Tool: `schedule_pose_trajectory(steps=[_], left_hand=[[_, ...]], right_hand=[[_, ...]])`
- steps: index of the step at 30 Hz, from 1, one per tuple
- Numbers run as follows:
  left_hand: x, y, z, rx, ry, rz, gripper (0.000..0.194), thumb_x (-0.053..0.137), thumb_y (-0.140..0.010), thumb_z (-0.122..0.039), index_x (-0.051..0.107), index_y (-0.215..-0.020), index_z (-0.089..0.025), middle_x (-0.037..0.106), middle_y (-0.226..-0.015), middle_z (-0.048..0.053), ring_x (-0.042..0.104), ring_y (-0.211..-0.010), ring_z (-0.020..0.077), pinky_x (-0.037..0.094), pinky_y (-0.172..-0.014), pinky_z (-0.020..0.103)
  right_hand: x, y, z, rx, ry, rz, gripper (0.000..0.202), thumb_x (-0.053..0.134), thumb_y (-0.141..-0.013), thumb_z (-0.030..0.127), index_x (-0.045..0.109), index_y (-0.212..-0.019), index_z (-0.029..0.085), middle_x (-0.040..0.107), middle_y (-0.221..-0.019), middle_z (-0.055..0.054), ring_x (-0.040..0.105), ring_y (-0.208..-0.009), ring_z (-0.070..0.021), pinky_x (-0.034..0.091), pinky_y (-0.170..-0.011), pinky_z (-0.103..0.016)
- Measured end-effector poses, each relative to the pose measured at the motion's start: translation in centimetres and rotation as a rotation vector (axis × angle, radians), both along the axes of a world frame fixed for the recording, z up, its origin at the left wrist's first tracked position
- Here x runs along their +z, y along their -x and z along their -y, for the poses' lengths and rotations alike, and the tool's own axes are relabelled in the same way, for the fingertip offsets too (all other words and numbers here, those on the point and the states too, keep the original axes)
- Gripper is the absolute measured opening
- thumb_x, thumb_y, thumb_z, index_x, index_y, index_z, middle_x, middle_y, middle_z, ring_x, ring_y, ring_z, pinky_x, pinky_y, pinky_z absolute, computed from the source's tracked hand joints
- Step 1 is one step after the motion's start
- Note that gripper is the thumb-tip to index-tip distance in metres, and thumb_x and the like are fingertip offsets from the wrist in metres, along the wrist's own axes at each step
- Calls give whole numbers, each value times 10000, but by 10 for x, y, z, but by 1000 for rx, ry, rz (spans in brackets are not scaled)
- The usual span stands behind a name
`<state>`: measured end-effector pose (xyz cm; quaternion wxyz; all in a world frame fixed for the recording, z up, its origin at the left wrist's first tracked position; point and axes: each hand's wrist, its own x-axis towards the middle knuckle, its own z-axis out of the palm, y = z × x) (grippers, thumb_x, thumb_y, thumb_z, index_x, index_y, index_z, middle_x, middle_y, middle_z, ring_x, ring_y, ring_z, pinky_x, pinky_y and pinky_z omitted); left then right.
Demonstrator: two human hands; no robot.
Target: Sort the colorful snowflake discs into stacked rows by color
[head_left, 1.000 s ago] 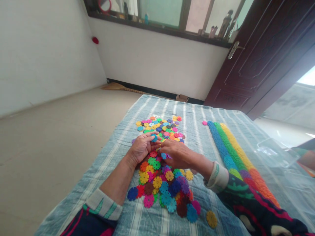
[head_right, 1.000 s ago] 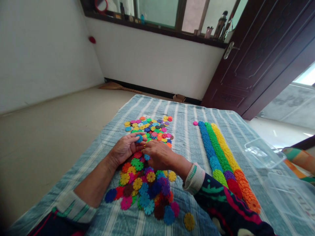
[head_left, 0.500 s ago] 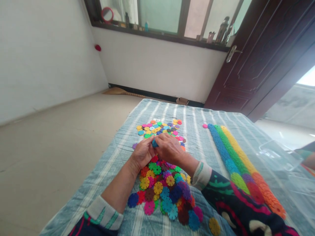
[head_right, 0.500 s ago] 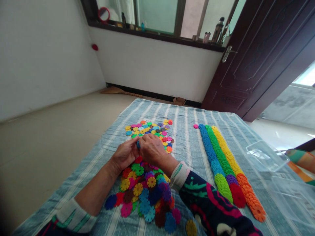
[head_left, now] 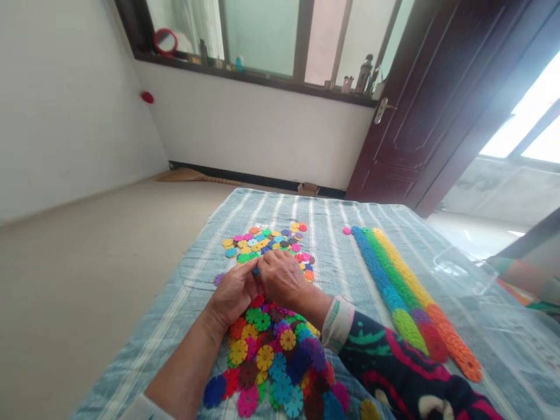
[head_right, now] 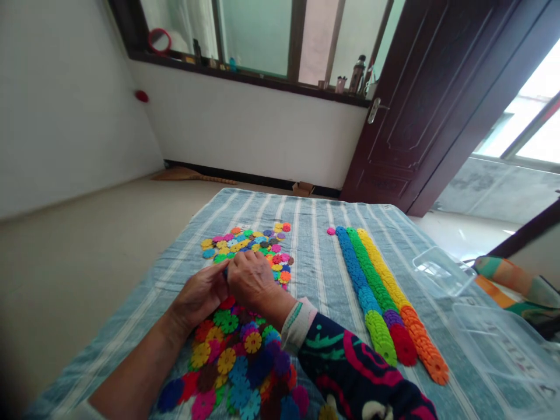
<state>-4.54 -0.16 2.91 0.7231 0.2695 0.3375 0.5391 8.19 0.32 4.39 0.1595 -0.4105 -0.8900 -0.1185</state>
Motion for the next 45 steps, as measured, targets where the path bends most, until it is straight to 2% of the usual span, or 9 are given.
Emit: schedule_pose_trajectory(steps=[5,17,24,28,31,34,37,40,45], left_hand=[[-1,5,-4,15,3,-44,134,596,-793,-90,716,-853,-92,739,-782,86,695,-696,176,571,-591,236],[1,5,0,-49,-38,-157,353,727,-700,-131,721,-1053,-122,742,-1030,112,699,-953,263,598,-770,308],[5,3,3,-54,-44,-174,583,724,-671,-94,631,-1240,-174,730,-1100,96,688,-1004,282,595,-789,303],[5,1,3,-47,-28,-193,604,704,-695,-100,585,-1282,-177,738,-1063,106,702,-971,284,603,-748,311],[5,1,2,-5,-4,-238,537,681,-735,-116,573,-1259,-157,741,-1025,131,713,-934,280,607,-723,330],[4,4,-2,107,-22,-299,437,674,-746,-123,590,-1175,-131,739,-1008,145,720,-897,255,603,-710,310],[1,9,-5,197,-56,-343,381,697,-732,-156,609,-1101,-121,747,-948,131,724,-819,221,594,-674,272],[-2,12,-6,226,-70,-361,398,734,-698,-197,621,-1073,-122,752,-902,112,720,-763,201,589,-679,261],[-5,13,-6,218,-88,-383,428,775,-650,-251,640,-1039,-134,756,-881,92,715,-740,191,587,-690,255]], right_hand=[[5,2,-3,-31,28,-26,132,521,-880,194,630,-908,125,630,-882,-107,569,-832,-245,452,-698,-352],[7,1,-9,7,50,-14,145,520,-851,189,640,-797,128,631,-836,-118,562,-773,-236,453,-647,-340],[8,-2,-15,54,33,-18,162,542,-836,246,642,-825,119,636,-821,-113,576,-752,-245,446,-611,-344],[13,-12,-25,153,63,3,204,616,-805,311,661,-830,114,651,-835,-107,582,-745,-226,447,-643,-333],[20,-35,-42,143,103,0,221,636,-805,336,677,-862,127,658,-898,-93,588,-811,-200,444,-706,-299],[27,-77,-68,-62,192,-18,171,656,-792,307,691,-867,158,657,-968,-72,590,-867,-182,435,-717,-263],[29,-130,-99,-225,226,-12,113,664,-783,221,703,-823,124,660,-1000,-111,608,-889,-209,449,-728,-274],[22,-176,-129,-369,276,7,101,673,-810,218,701,-833,123,658,-1040,-108,628,-926,-222,477,-778,-287],[3,-215,-162,-475,359,42,289,587,-938,339,597,-1162,157,610,-1182,-77,619,-1003,-212,534,-848,-414]])
